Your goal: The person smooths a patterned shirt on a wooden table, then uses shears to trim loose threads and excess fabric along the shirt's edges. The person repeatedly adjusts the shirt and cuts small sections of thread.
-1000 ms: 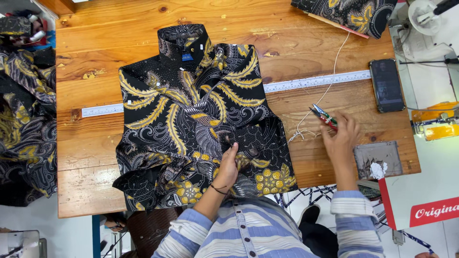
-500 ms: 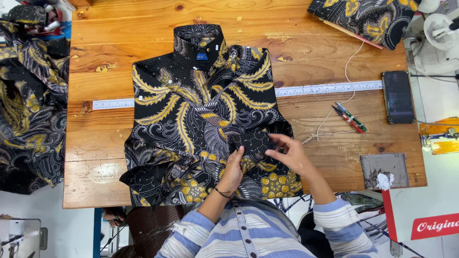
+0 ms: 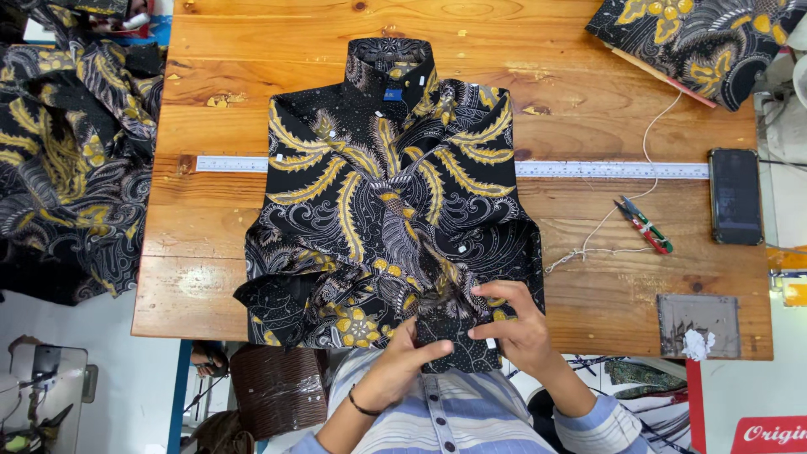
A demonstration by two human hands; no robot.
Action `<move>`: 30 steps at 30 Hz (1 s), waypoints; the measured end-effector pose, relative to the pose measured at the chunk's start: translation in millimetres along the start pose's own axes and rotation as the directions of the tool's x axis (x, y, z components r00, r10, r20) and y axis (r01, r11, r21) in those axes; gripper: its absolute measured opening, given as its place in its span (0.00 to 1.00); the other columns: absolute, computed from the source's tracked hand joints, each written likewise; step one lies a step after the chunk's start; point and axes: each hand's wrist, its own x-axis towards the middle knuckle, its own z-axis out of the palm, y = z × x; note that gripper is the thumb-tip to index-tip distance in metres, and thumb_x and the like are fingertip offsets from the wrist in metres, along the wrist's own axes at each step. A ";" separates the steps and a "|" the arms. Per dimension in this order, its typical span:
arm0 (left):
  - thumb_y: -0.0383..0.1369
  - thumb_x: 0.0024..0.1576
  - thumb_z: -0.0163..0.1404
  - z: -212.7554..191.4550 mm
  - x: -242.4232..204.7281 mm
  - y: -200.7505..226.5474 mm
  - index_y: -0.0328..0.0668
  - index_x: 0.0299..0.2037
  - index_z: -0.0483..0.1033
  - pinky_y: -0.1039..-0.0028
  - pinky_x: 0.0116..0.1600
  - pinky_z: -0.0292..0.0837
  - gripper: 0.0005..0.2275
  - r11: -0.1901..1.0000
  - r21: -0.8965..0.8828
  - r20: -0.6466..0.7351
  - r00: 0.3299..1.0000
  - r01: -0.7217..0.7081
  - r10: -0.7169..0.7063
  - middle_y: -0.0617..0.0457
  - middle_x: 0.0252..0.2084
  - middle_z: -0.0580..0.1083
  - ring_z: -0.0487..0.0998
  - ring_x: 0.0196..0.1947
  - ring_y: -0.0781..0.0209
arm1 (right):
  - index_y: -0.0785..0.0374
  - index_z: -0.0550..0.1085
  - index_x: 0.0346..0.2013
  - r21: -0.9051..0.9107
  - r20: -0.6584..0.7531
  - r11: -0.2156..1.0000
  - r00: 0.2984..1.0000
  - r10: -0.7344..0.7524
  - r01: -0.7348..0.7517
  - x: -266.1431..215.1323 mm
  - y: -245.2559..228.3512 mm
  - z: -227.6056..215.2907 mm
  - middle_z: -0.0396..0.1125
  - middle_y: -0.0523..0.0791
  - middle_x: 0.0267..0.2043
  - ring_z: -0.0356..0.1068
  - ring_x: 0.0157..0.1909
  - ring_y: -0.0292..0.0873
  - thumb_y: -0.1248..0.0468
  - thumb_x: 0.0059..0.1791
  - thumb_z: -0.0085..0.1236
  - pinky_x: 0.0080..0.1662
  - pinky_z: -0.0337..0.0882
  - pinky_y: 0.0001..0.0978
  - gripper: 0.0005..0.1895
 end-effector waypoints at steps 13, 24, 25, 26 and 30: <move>0.23 0.51 0.62 44.6 5.6 24.2 0.31 0.45 0.77 0.79 0.46 0.76 0.13 0.882 0.342 0.004 0.939 -0.324 0.344 0.56 0.42 0.80 0.78 0.39 0.73 | 0.56 0.80 0.34 -0.265 0.040 0.962 0.996 0.083 -0.069 41.4 -42.4 -10.8 0.71 0.40 0.40 0.67 0.53 0.47 0.66 0.38 0.68 0.55 0.61 0.44 0.10; 0.24 0.50 0.63 47.5 6.0 32.5 0.31 0.44 0.78 0.79 0.46 0.77 0.13 0.869 0.350 0.007 0.928 -0.350 0.372 0.56 0.40 0.80 0.79 0.38 0.73 | 0.63 0.71 0.33 0.376 0.055 0.851 0.926 0.374 -0.367 15.6 9.8 -16.6 0.67 0.44 0.42 0.65 0.53 0.46 0.63 0.54 0.54 0.56 0.63 0.41 0.08; 0.25 0.50 0.63 47.6 6.5 34.0 0.32 0.45 0.78 0.79 0.48 0.77 0.14 0.888 0.303 0.007 0.932 -0.346 0.361 0.56 0.41 0.81 0.80 0.39 0.72 | 0.63 0.70 0.33 0.601 -0.021 0.683 0.846 0.533 -0.415 10.8 22.9 -24.2 0.66 0.44 0.42 0.64 0.51 0.45 0.62 0.57 0.51 0.54 0.63 0.39 0.11; 0.25 0.49 0.63 47.0 5.6 35.5 0.32 0.46 0.77 0.78 0.50 0.78 0.15 0.905 0.256 0.008 0.937 -0.339 0.349 0.56 0.43 0.81 0.81 0.41 0.71 | 0.62 0.70 0.30 0.686 -0.115 0.669 0.866 0.487 -0.285 9.6 41.7 -38.7 0.68 0.44 0.38 0.66 0.47 0.45 0.60 0.62 0.49 0.56 0.66 0.41 0.17; 0.23 0.48 0.64 44.2 3.5 41.0 0.31 0.44 0.79 0.76 0.48 0.78 0.15 0.948 0.233 -0.061 0.969 -0.218 0.238 0.53 0.42 0.81 0.81 0.38 0.70 | 0.67 0.75 0.41 -0.136 -0.472 0.806 0.753 0.459 -0.577 -6.9 117.0 -115.1 0.71 0.49 0.43 0.67 0.49 0.50 0.55 0.59 0.52 0.55 0.65 0.43 0.17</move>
